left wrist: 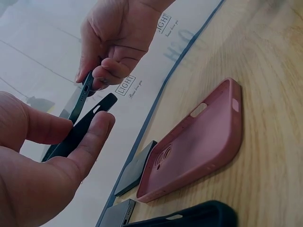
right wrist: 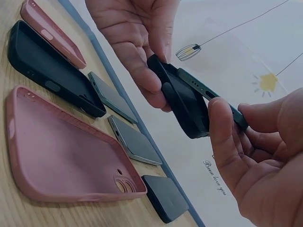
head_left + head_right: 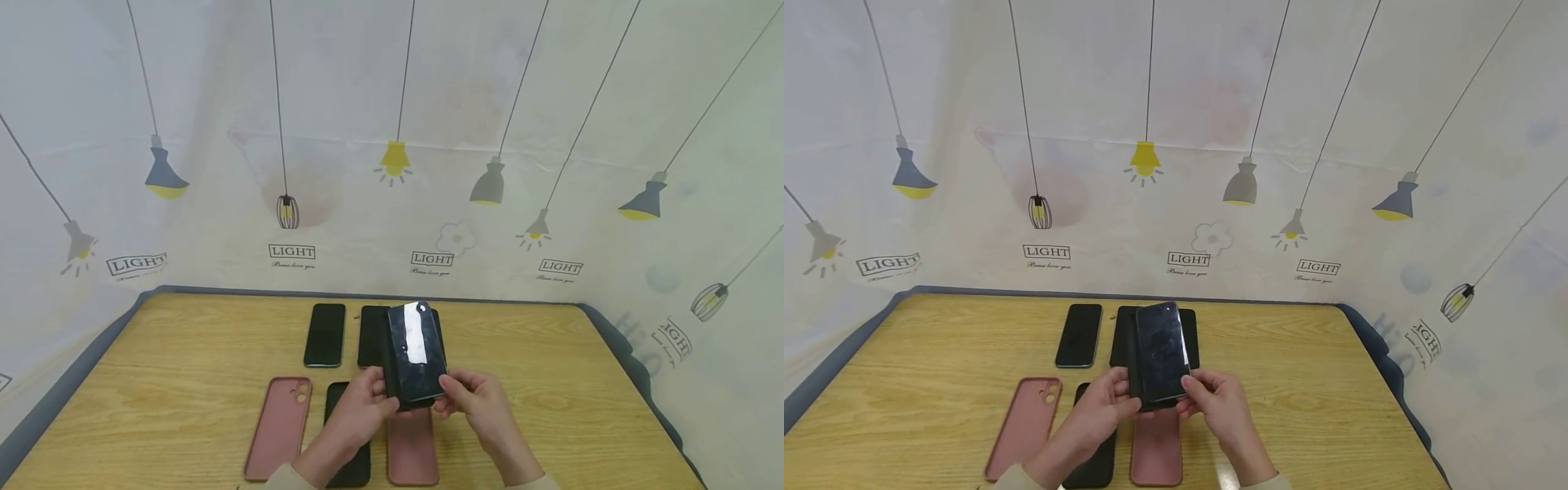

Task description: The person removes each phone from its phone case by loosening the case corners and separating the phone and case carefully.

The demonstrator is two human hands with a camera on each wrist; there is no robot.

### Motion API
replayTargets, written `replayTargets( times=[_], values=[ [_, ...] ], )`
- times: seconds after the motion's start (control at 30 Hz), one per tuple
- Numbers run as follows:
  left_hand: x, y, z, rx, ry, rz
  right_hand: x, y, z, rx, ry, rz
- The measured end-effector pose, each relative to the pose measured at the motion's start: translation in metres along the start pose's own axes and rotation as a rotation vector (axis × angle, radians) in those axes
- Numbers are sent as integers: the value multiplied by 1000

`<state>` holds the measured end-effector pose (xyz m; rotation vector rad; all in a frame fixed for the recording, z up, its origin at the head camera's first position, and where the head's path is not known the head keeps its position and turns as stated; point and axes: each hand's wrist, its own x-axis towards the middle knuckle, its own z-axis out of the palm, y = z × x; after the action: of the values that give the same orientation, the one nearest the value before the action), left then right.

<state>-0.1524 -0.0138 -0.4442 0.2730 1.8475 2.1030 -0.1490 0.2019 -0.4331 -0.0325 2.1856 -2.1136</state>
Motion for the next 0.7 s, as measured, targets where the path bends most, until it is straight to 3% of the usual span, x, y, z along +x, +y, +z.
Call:
replayTargets(
  times=[0.7],
  values=[
    [2,-13,13,-40,-17,17,0,-5,-15,-11,47,-29]
  ],
)
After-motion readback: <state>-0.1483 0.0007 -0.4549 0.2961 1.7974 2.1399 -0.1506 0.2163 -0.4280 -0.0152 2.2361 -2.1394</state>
